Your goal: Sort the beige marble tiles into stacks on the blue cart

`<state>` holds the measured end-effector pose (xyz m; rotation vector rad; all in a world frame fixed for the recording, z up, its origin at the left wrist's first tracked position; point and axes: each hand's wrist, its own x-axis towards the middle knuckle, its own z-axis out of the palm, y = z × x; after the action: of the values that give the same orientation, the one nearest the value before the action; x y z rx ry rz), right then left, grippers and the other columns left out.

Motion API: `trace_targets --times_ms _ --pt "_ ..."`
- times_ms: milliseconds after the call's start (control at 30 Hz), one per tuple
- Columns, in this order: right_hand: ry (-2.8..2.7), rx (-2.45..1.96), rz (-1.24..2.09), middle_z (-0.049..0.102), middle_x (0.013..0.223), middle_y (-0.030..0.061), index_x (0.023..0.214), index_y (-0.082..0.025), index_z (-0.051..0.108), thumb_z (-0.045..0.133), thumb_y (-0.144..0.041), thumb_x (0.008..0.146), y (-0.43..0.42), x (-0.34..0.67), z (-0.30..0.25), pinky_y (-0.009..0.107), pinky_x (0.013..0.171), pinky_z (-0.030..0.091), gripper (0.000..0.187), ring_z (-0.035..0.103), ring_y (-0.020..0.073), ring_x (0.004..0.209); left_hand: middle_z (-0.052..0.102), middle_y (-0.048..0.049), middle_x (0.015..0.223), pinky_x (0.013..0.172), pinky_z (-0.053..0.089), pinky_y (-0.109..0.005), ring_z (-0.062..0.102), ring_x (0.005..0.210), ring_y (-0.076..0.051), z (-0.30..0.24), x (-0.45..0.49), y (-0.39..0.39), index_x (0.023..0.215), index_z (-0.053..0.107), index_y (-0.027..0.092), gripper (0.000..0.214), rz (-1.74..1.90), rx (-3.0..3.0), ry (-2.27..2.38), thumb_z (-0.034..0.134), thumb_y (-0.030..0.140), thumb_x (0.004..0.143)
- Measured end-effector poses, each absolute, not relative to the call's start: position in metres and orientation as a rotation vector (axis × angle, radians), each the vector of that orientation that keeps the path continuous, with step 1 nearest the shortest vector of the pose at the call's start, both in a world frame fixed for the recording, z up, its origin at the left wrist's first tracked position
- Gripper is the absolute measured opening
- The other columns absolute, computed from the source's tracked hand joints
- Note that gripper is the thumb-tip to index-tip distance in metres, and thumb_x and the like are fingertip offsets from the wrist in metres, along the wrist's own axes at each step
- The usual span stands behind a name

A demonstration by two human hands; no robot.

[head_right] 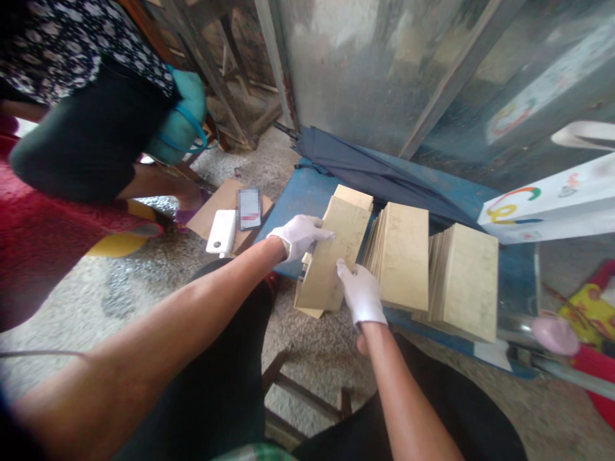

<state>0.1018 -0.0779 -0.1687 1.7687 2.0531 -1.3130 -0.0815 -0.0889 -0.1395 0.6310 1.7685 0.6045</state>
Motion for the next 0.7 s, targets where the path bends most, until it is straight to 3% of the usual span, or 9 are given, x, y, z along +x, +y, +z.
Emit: trace_targets --times_ms 133,300,567,700 --pt "2.202 1.829 -1.173 0.072 0.089 0.0125 0.089 -0.015 0.071 0.044 -0.061 0.089 -0.068 0.098 -0.146 0.030 0.070 0.042 0.052 0.065 0.0253 0.088 0.070 -0.0013 0.075 0.059 0.047 -0.019 0.064 0.069 -0.013 -0.129 -0.084 -0.094 0.093 0.072 0.015 0.022 0.575 0.747 1.762 0.072 0.027 0.074" --pt "2.293 1.988 -1.087 0.072 0.088 0.0126 0.092 -0.015 0.071 0.048 -0.069 0.084 -0.048 0.105 -0.116 0.032 0.072 0.046 0.059 0.064 0.0257 0.086 0.067 -0.0006 0.074 0.057 0.044 -0.021 0.060 0.065 -0.011 -0.127 -0.087 -0.099 0.089 0.070 0.014 0.023 0.592 0.844 1.672 0.073 0.029 0.073" --pt "2.204 2.114 -1.866 0.071 0.091 0.0060 0.109 -0.017 0.069 0.067 -0.059 0.076 -0.032 0.132 -0.109 0.027 0.067 0.058 0.054 0.066 0.0158 0.075 0.060 0.0021 0.068 0.054 0.036 -0.021 0.050 0.059 -0.008 -0.119 -0.086 -0.107 0.082 0.069 0.012 0.021 0.708 0.913 1.527 0.075 0.028 0.070" --pt "2.094 2.099 -1.921 0.071 0.098 0.0056 0.110 -0.019 0.071 0.074 -0.051 0.072 -0.030 0.139 -0.097 0.022 0.060 0.056 0.050 0.064 0.0121 0.069 0.065 -0.0001 0.075 0.057 0.040 -0.021 0.055 0.065 -0.009 -0.114 -0.084 -0.110 0.088 0.070 0.013 0.023 0.717 0.883 1.458 0.074 0.026 0.070"
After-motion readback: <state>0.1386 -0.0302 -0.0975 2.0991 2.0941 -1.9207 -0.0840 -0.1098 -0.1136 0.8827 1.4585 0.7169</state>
